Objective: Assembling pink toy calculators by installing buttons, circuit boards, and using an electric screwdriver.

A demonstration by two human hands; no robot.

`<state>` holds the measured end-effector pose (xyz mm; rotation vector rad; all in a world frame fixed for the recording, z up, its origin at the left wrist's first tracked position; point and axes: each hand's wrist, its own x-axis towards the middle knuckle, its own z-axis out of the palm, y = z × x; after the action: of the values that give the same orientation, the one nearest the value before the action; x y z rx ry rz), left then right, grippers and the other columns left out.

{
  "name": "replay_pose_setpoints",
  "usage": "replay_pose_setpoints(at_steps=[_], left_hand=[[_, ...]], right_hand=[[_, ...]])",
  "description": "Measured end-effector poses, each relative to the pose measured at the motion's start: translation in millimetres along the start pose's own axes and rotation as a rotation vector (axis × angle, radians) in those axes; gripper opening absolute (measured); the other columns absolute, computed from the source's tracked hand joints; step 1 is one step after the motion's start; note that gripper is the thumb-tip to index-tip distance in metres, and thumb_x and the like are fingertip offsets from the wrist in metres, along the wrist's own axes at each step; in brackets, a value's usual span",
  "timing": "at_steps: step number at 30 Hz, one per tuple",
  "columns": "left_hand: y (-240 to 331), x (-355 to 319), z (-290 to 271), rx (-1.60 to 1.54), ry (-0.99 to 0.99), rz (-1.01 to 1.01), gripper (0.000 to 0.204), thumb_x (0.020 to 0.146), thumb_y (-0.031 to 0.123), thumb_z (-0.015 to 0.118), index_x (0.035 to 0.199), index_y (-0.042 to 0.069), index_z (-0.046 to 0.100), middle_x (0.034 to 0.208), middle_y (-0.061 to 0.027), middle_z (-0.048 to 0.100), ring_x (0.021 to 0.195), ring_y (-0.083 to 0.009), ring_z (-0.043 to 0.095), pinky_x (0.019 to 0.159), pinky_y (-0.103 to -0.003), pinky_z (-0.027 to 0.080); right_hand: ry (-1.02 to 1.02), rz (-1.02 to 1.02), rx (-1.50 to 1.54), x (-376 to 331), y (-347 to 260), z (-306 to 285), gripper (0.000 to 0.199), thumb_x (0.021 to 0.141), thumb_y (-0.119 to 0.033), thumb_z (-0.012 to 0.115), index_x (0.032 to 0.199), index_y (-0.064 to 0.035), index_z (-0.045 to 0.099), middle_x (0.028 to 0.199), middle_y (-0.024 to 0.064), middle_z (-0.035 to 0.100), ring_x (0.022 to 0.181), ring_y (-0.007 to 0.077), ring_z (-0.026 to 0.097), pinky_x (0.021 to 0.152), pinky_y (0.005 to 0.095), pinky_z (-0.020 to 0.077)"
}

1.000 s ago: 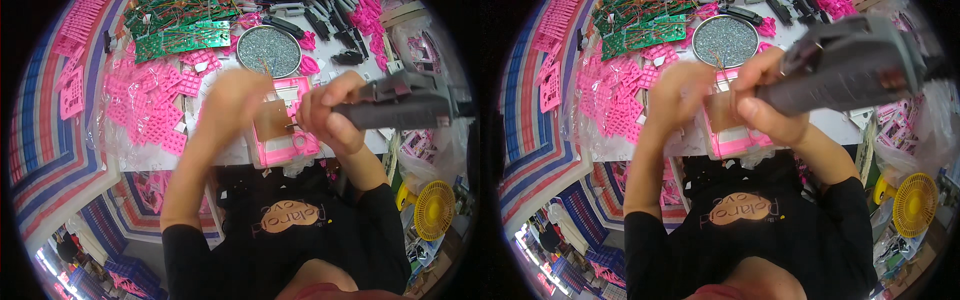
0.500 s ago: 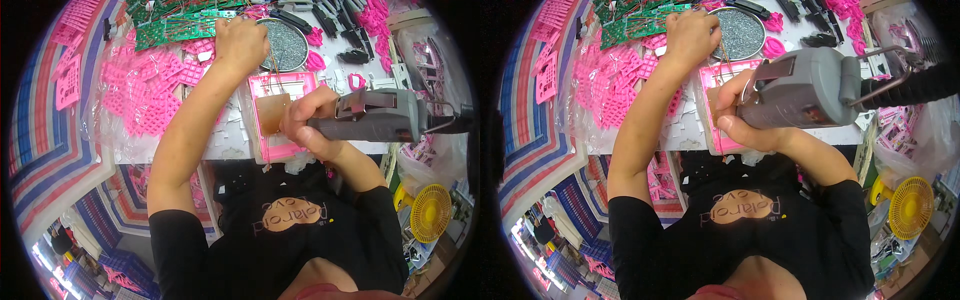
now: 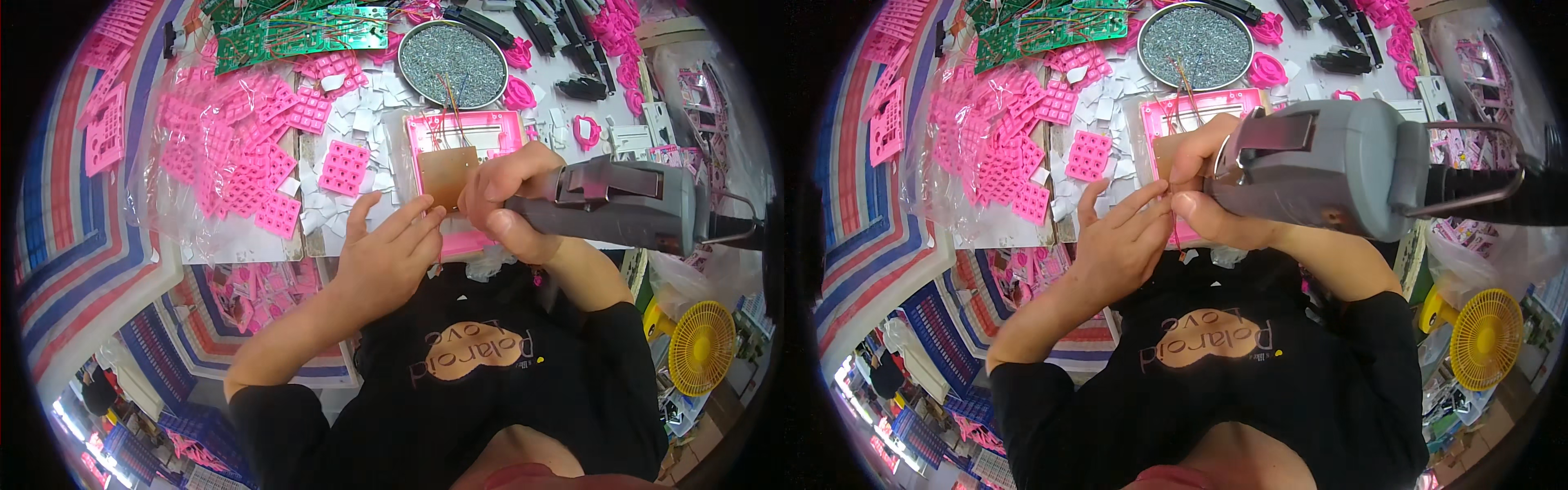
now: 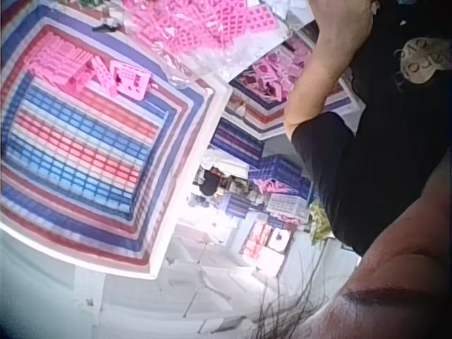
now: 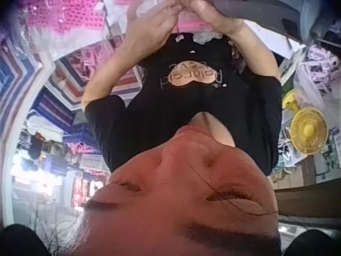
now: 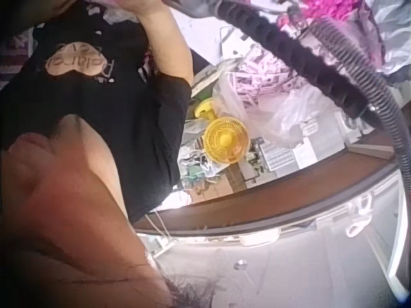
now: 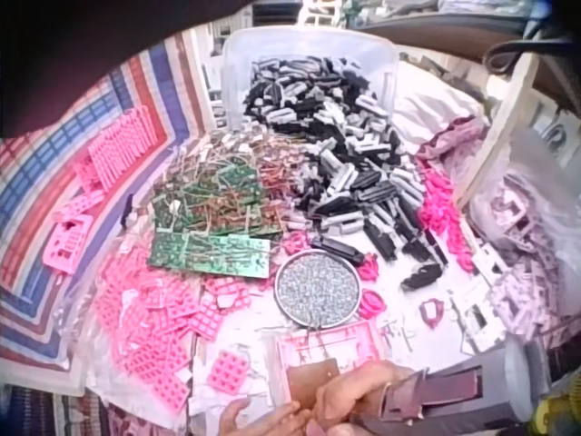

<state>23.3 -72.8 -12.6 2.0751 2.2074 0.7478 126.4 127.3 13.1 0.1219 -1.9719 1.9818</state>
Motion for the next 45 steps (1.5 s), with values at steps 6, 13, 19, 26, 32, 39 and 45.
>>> replay_pose_setpoints(at_steps=[6,13,19,26,32,39,45], left_hand=[[-1,5,-6,0.098,-0.046,0.085,0.014,0.086,0.016,0.063,0.097,0.008,0.068,0.115,-0.0042,0.071,0.121,-0.0178,0.061,0.11,-0.052,0.035],[-20,4,-4,0.032,-0.004,0.132,0.015,0.084,0.017,0.063,0.095,0.008,0.069,0.112,-0.0039,0.073,0.118,-0.0169,0.063,0.113,-0.051,0.036],[-14,3,0,-0.091,0.023,-0.007,0.01,0.084,0.015,0.067,0.093,0.011,0.07,0.111,-0.0005,0.072,0.115,-0.0162,0.064,0.112,-0.054,0.031],[4,4,23,-0.242,0.349,-0.219,0.016,0.081,0.012,0.076,0.096,0.013,0.069,0.105,0.0024,0.07,0.1,-0.0158,0.066,0.112,-0.055,0.019],[6,5,31,-0.332,0.46,-0.202,0.023,0.077,0.008,0.079,0.097,0.012,0.067,0.098,0.0017,0.072,0.093,-0.0165,0.068,0.11,-0.053,0.021],[2,5,31,-0.335,0.514,-0.203,0.021,0.074,0.003,0.079,0.09,0.011,0.067,0.091,-0.0004,0.072,0.086,-0.02,0.069,0.109,-0.049,0.023],[-3,2,29,-0.261,0.512,-0.239,0.035,0.076,0.02,0.084,0.103,0.011,0.064,0.098,-0.0015,0.07,0.087,-0.0216,0.066,0.101,-0.05,0.027]], right_hand=[[-0.013,-0.011,0.025,0,2,6,0.026,0.095,-0.012,0.067,0.108,-0.009,0.045,0.07,0.0046,0.053,0.06,0.0151,0.049,0.061,0.0355,0.0456],[-0.057,-0.055,-0.073,3,1,9,0.021,0.091,-0.002,0.066,0.101,-0.0075,0.049,0.067,0.0067,0.053,0.06,0.0183,0.053,0.058,0.0352,0.0456],[-0.142,-0.238,-0.168,11,7,13,0.019,0.085,0.006,0.063,0.098,-0.0016,0.051,0.066,0.0086,0.056,0.057,0.0213,0.058,0.052,0.036,0.0462],[0.041,-0.104,0.278,23,-25,14,0.032,0.096,-0.025,0.071,0.112,-0.0117,0.047,0.06,0.0004,0.049,0.049,0.0132,0.045,0.048,0.031,0.0401],[-0.024,-0.087,0.339,29,-37,25,0.029,0.095,-0.026,0.071,0.107,-0.0133,0.048,0.057,-0.0015,0.049,0.048,0.0137,0.047,0.047,0.0296,0.0405],[-0.003,-0.092,0.292,29,-38,28,0.03,0.095,-0.026,0.07,0.108,-0.0136,0.046,0.057,-0.0016,0.049,0.047,0.0136,0.048,0.046,0.0289,0.04],[0.047,-0.085,0.329,30,-27,29,0.031,0.095,-0.026,0.07,0.108,-0.0135,0.045,0.058,-0.0024,0.047,0.048,0.0136,0.046,0.046,0.0307,0.0376]])
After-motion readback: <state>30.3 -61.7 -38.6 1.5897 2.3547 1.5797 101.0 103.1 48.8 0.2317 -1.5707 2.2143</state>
